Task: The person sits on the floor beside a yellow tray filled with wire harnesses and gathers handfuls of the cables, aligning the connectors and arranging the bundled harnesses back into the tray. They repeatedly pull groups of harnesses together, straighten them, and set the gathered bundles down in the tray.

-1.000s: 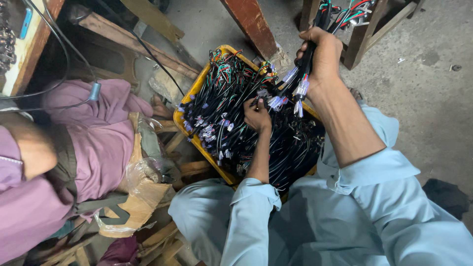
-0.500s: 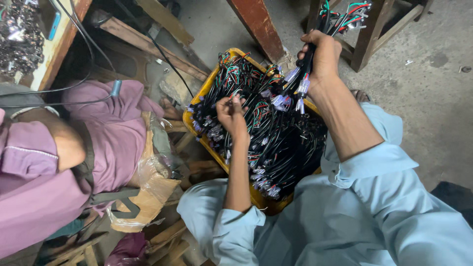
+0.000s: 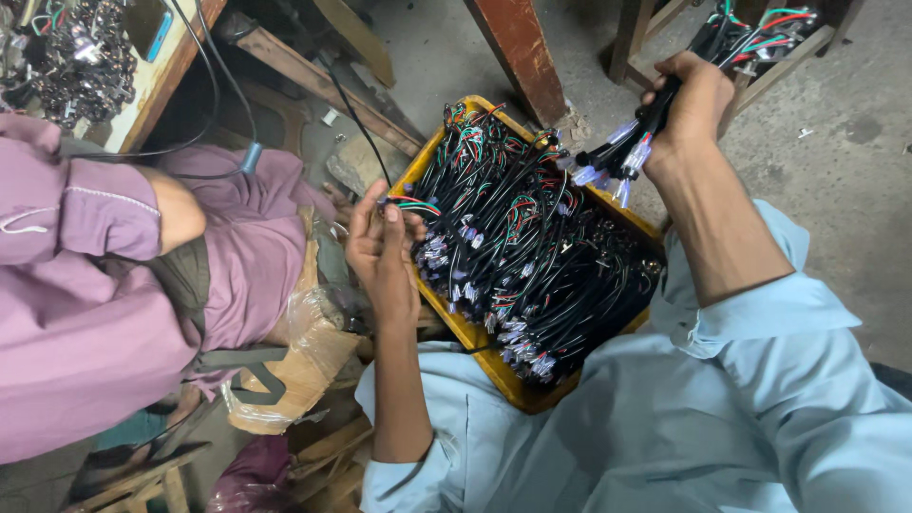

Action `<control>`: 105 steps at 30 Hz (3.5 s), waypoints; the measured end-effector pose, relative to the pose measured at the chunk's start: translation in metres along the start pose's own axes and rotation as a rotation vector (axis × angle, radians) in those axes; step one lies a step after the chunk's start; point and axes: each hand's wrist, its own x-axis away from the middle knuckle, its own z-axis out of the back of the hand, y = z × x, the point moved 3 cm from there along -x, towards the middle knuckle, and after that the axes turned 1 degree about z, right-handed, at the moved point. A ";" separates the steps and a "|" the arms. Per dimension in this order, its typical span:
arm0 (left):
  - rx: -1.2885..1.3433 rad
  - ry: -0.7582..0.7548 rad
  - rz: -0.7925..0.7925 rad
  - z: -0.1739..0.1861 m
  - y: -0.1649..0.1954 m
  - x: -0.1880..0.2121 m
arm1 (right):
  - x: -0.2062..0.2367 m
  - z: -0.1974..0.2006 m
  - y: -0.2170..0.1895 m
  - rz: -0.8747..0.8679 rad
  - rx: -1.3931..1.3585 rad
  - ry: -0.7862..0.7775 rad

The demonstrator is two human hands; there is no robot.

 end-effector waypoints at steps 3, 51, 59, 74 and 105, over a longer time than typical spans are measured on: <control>0.145 0.002 0.089 0.021 -0.019 0.016 | 0.015 -0.007 0.004 -0.131 0.083 -0.056; -0.458 0.064 -0.361 0.045 0.012 0.056 | 0.099 -0.052 0.062 -0.072 0.537 -0.423; -0.735 0.117 -0.773 -0.018 0.100 0.048 | 0.094 -0.057 0.054 -0.090 0.536 -0.443; -0.743 -0.136 -0.375 -0.038 0.104 0.015 | 0.094 -0.055 0.040 -0.082 0.551 -0.433; -0.030 -0.320 -0.289 0.027 0.157 -0.170 | 0.102 -0.060 0.040 -0.102 0.581 -0.452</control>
